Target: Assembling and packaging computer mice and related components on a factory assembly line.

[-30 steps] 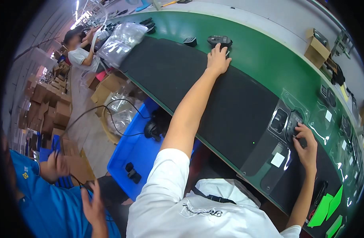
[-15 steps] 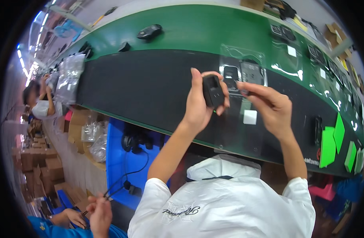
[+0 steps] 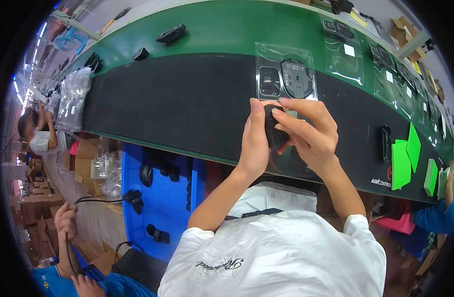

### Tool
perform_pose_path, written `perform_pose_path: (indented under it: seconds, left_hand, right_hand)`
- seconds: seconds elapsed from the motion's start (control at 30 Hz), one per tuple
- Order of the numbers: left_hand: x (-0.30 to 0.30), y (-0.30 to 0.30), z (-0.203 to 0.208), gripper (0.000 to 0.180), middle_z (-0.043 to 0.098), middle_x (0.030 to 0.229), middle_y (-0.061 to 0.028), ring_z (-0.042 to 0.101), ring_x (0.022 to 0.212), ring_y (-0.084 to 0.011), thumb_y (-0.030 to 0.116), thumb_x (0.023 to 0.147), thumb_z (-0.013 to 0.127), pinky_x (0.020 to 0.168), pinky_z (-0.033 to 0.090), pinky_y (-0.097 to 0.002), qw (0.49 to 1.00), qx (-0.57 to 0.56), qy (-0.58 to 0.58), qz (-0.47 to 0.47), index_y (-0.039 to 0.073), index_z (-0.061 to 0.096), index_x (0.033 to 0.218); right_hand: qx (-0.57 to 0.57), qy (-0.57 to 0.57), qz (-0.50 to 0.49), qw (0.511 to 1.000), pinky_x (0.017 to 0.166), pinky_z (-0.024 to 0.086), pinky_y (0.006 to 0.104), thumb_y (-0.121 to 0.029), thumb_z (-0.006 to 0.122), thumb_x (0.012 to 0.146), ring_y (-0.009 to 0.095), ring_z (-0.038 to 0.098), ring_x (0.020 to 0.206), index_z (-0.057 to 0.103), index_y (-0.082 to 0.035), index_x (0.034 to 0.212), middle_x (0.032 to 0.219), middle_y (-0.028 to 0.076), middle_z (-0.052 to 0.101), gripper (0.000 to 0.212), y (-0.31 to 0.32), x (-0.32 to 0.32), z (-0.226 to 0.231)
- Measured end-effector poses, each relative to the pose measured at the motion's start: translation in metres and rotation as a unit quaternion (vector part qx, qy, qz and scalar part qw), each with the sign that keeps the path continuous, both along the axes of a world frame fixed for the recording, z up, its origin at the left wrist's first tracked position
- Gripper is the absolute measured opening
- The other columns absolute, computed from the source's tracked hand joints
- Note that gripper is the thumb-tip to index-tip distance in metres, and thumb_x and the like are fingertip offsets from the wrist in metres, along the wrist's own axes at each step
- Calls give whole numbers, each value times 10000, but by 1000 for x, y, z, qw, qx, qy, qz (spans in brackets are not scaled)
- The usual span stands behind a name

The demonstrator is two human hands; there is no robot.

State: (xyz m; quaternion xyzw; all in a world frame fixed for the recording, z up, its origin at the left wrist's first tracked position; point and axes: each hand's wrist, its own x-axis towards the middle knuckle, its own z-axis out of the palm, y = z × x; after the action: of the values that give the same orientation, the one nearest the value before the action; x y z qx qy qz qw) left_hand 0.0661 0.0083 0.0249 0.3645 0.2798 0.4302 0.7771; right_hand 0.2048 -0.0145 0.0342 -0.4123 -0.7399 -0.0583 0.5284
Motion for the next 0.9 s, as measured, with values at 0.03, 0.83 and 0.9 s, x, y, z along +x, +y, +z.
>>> perform_pose_path:
  seconds: [0.03,0.83,0.9]
  left_hand:
    - [-2,1,-2,659,587,879,-46,608,786,-132,644,992,217,498,448,-269,1000,5,0,3,79,540,1091]
    - [-34,8,-29,473,653,980,-106,583,768,-122,157,909,627,685,460,-260,762,391,462,231,3,483,1333]
    - [-33,4,-23,538,669,886,-79,569,661,-113,172,896,657,669,472,-270,846,234,476,42,-7,456,1362]
  right_hand:
    - [-21,-23,11,999,719,529,323,-139,774,726,236,660,880,728,-109,1060,1202,119,644,339,-2,0,3]
    - [-293,47,-10,955,940,461,447,-272,667,893,330,598,1104,591,-82,1249,1168,142,630,411,100,38,-15]
    - [-146,-233,-153,949,1100,293,533,-364,667,878,321,467,1282,540,-97,1333,1318,175,538,543,111,47,-33]
